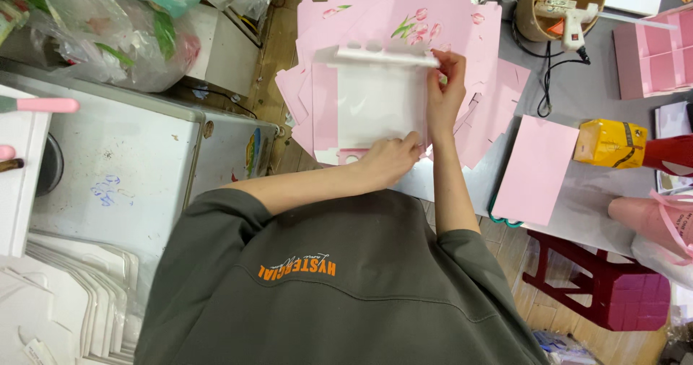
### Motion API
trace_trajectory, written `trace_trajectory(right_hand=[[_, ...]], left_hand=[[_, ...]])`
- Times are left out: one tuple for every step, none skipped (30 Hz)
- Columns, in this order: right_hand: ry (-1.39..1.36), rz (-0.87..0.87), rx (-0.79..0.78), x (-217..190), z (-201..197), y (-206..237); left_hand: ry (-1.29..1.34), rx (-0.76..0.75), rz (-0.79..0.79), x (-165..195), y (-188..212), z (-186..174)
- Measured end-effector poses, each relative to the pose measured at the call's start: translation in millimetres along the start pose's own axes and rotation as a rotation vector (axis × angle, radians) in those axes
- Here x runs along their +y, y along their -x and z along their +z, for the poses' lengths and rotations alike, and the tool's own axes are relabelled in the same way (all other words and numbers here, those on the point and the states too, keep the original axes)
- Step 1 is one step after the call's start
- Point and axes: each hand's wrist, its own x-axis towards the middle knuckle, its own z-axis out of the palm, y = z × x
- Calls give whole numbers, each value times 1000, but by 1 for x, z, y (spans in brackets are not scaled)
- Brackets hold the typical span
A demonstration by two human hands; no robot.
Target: The person assembles pink paper boxes with tulip patterns by folding and tucking flaps into slots. They handle multiple flat sheets, fold them into box shapes, and stack the finished boxes on the table.
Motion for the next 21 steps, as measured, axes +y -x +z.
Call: trace_trajectory(right_hand=[[33,1,8,1,0,-3],[70,-12,-31,1,-2,-7],[106,-22,-67,1,-5,-12],[142,-31,-105,1,-8,-15],[152,-56,-112,0,-10,-18],[162,-81,-118,-2,-12,-21],[174,-101,-126,-3,-12,-21],[231,-81,-113,-6,-11,-19],[289,-63,-100,-9,-10,-19],[345,-49,-87,-12,-7,-19],[428,-59,-70,-16,-4,-20],[511,-70,-54,-20,0,-21],[596,-79,-38,-23,3,-20],[600,-80,-30,-26,5,-20],[604,-82,-22,-28,7,-21],[609,-83,-13,-30,8,-22],[604,-90,-14,-30,9,-22],[599,-98,-13,-29,9,-23],[592,-105,-9,-28,9,-24],[580,-96,-4,-26,9,-24],[567,-86,-2,-24,10,-25]], left_hand=[[-56,-41,-25,3,-2,6],[-118,17,-11,5,-3,12],[-179,73,4,10,-2,18],[-239,127,18,13,-1,24],[-220,81,17,11,-4,28],[-200,35,17,8,-8,31],[-176,-14,14,5,-9,32],[-134,-65,14,0,-12,31],[-92,-114,14,-9,-16,27],[-55,-161,16,-17,-21,22],[21,-171,-8,-21,-26,15],[98,-181,-33,-25,-30,7],[176,-191,-58,-26,-34,-2],[203,-279,-54,-27,-37,-12],[230,-367,-49,-29,-40,-22],[258,-455,-44,-33,-43,-33],[296,-379,-35,-40,-43,-45],[331,-302,-24,-51,-44,-57],[330,-273,-124,-69,-58,-68],[468,-31,-220,-91,-68,-79],[344,239,-226,-113,-81,-87]])
